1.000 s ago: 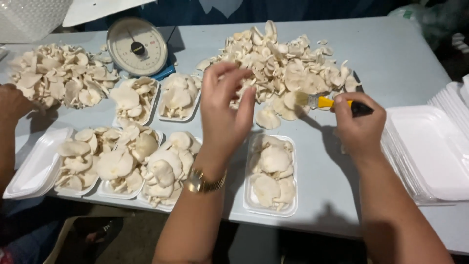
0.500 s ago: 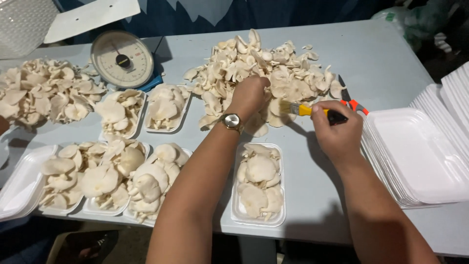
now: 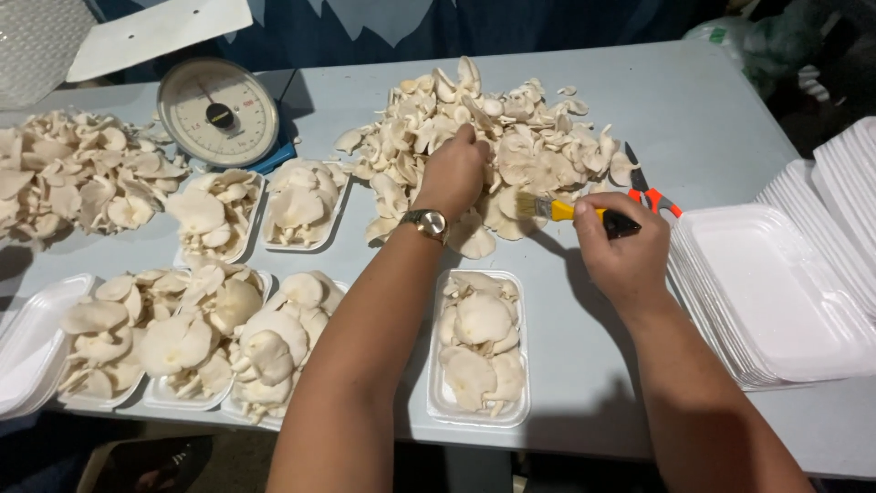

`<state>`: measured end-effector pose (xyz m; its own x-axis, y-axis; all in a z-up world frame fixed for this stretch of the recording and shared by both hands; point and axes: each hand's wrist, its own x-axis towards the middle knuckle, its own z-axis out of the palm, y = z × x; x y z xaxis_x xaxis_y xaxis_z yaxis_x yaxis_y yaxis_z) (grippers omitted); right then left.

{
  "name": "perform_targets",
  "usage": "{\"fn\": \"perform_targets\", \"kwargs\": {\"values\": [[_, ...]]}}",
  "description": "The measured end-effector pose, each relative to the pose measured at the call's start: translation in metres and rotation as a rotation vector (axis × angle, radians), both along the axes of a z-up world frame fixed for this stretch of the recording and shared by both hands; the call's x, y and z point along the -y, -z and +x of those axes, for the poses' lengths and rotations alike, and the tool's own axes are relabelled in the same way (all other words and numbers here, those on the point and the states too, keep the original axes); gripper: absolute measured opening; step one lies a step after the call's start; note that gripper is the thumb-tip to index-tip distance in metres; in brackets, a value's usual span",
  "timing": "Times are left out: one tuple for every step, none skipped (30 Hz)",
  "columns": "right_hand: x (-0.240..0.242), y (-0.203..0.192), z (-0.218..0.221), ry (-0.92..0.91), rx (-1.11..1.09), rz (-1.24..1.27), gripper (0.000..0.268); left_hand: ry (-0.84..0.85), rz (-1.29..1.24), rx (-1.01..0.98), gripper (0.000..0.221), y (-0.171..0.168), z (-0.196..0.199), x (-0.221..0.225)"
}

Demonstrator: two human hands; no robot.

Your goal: Cleaning oyster mushrooms with a brush and packing them into styrofoam trays for sale.

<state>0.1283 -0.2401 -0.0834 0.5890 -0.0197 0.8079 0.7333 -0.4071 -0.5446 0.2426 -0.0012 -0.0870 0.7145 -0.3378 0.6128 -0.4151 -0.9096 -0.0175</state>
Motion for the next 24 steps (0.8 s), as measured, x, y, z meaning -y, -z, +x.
{"fn": "perform_targets", "kwargs": {"values": [[0.001,0.001,-0.001,-0.014,-0.009,0.028,0.015,-0.019,-0.119,-0.05,0.009,0.001,-0.002,0.0],[0.001,0.001,0.0,-0.026,-0.014,0.058,0.013,-0.036,-0.237,-0.096,0.01,0.0,-0.003,-0.001],[0.0,-0.001,0.0,-0.027,-0.012,0.06,0.013,-0.037,-0.235,-0.094,0.01,-0.003,-0.017,-0.002],[0.0,-0.002,-0.001,-0.046,-0.028,0.106,0.012,-0.023,-0.431,-0.186,0.011,-0.005,-0.03,-0.002],[-0.001,-0.003,-0.002,-0.065,-0.044,0.152,0.01,-0.008,-0.627,-0.279,0.012,-0.006,-0.043,-0.003],[-0.002,-0.005,-0.002,-0.065,-0.046,0.152,0.01,-0.009,-0.627,-0.281,0.012,-0.003,-0.051,-0.004],[-0.004,-0.007,-0.003,-0.116,-0.048,0.186,0.012,0.016,-0.796,-0.351,0.012,0.001,-0.059,-0.006],[-0.006,-0.008,-0.004,-0.17,-0.05,0.219,0.015,0.04,-0.966,-0.42,0.013,0.005,-0.067,-0.008],[-0.007,-0.01,-0.006,-0.172,-0.053,0.217,0.015,0.036,-0.968,-0.42,0.013,0.001,-0.079,-0.009],[-0.008,-0.012,-0.008,-0.222,-0.116,0.223,0.017,0.068,-1.12,-0.51,0.016,-0.004,-0.091,-0.01],[-0.01,-0.015,-0.011,-0.272,-0.179,0.227,0.02,0.102,-1.271,-0.6,0.019,-0.009,-0.103,-0.011],[-0.007,-0.005,-0.004,-0.273,-0.179,0.228,0.02,0.1,-1.27,-0.599,0.019,-0.022,-0.119,-0.008],[-0.004,0.004,0.003,-0.194,-0.15,0.204,0.015,0.11,-1.286,-0.587,0.018,-0.035,-0.136,-0.006],[0.0,0.013,0.011,-0.111,-0.117,0.179,0.01,0.126,-1.298,-0.576,0.018,-0.05,-0.151,-0.002],[0.001,0.012,0.013,-0.108,-0.113,0.182,0.01,0.131,-1.295,-0.576,0.018,-0.036,-0.138,-0.01],[0.003,0.011,0.014,-0.099,-0.117,0.205,0.012,0.073,-1.177,-0.529,0.017,-0.021,-0.126,-0.018],[0.006,0.012,0.015,-0.091,-0.121,0.228,0.015,0.017,-1.059,-0.481,0.017,-0.005,-0.114,-0.025],[0.004,0.008,0.011,-0.083,-0.122,0.23,0.015,0.022,-1.056,-0.487,0.017,-0.003,-0.114,-0.023],[0.003,0.004,0.006,-0.116,-0.169,0.256,0.017,0.041,-0.955,-0.435,0.016,-0.001,-0.115,-0.021],[0.002,-0.001,0.003,-0.151,-0.214,0.28,0.02,0.059,-0.857,-0.379,0.016,0.0,-0.114,-0.018],[-0.007,-0.003,-0.001,-0.145,-0.214,0.278,0.02,0.064,-0.858,-0.382,0.016,0.009,-0.107,-0.019],[-0.015,-0.006,-0.004,-0.163,-0.231,0.254,0.018,0.096,-0.811,-0.374,0.015,0.018,-0.101,-0.018],[-0.024,-0.008,-0.007,-0.182,-0.248,0.23,0.015,0.128,-0.765,-0.365,0.015,0.027,-0.095,-0.018],[-0.023,-0.001,-0.002,-0.182,-0.248,0.223,0.015,0.128,-0.772,-0.364,0.015,0.026,-0.097,-0.018]]}}
